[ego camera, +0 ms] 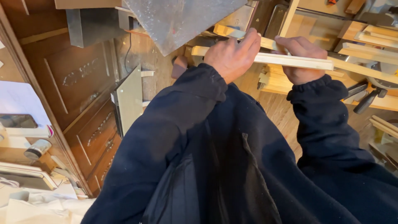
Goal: Trimming the ends of wooden frame pieces using a manual miter trimmer.
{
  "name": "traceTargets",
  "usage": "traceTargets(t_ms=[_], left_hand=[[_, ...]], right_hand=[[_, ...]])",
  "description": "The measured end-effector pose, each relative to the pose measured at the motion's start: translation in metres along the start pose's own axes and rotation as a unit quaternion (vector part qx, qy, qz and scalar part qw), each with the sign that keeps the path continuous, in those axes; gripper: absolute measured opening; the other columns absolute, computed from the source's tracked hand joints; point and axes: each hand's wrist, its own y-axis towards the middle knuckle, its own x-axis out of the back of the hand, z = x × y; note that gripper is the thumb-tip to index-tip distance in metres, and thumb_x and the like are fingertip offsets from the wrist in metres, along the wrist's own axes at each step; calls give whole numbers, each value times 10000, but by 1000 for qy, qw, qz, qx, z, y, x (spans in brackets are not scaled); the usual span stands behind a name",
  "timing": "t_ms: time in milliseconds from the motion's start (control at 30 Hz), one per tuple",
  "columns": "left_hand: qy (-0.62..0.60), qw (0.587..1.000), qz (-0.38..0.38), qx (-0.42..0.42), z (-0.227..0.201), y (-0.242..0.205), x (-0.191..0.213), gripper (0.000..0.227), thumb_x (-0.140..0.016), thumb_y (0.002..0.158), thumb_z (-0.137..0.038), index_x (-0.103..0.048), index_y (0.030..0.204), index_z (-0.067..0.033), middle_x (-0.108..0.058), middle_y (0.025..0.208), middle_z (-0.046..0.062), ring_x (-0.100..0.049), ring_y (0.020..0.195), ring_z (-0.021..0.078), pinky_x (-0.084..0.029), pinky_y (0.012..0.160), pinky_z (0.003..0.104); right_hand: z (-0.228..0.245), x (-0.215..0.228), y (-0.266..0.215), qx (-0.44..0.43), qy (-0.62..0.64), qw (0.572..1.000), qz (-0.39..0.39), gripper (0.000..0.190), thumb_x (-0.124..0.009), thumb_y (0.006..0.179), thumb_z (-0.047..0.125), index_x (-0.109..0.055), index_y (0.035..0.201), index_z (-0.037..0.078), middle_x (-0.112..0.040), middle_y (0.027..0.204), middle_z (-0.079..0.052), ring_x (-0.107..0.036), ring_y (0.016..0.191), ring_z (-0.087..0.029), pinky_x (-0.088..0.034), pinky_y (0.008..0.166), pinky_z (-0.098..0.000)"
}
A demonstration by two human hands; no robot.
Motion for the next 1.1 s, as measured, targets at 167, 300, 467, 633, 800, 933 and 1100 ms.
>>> traceTargets(t_ms=[167,300,467,633,800,933,1100], left_hand=[[4,1000,-17,4,4,-2,10,337,-670,923,-124,-642,1249,-41,-587,1289,74,-680,726,224,-583,580,326],[8,1000,-20,17,5,-6,18,339,-672,923,-117,-642,1254,-51,-587,1258,57,-660,727,205,-575,590,310],[22,999,-29,31,9,-8,23,338,-667,919,-113,-647,1253,-62,-584,1220,48,-641,722,188,-563,597,298],[18,998,-44,45,10,-11,20,337,-661,919,-117,-653,1253,-68,-579,1205,39,-641,741,185,-562,624,295],[-3,996,-40,79,12,-12,15,314,-666,902,-122,-660,1209,-57,-591,1213,49,-647,735,184,-563,634,310],[-5,993,-40,107,14,-8,22,315,-667,875,-127,-663,1181,-56,-599,1232,64,-658,745,204,-568,658,333],[6,990,-19,138,19,-10,20,263,-671,893,-159,-676,1143,-76,-603,1196,59,-681,922,269,-572,845,407]], right_hand=[[5,6,7,28,-5,1000,-1,251,-797,1028,18,-699,1260,20,-717,1003,-139,-721,895,-281,-568,753,-323],[8,7,7,34,-14,999,13,254,-791,1032,-13,-709,1271,15,-720,990,-137,-717,869,-283,-567,740,-323],[7,3,9,22,-2,1000,22,265,-805,1028,-2,-716,1276,32,-719,983,-129,-713,855,-279,-569,742,-332],[1,-5,8,10,1,999,35,262,-821,1010,31,-732,1255,44,-711,957,-122,-705,850,-287,-555,743,-366],[-10,-13,8,-36,46,995,77,204,-795,1073,101,-748,1271,90,-699,966,-104,-678,820,-280,-527,725,-360],[-11,-18,17,-77,52,990,110,276,-795,1036,164,-774,1307,116,-696,927,-102,-661,766,-280,-506,684,-370],[-26,-31,17,-127,71,977,158,256,-805,1026,286,-795,1214,113,-728,896,-107,-681,767,-278,-509,669,-380]])
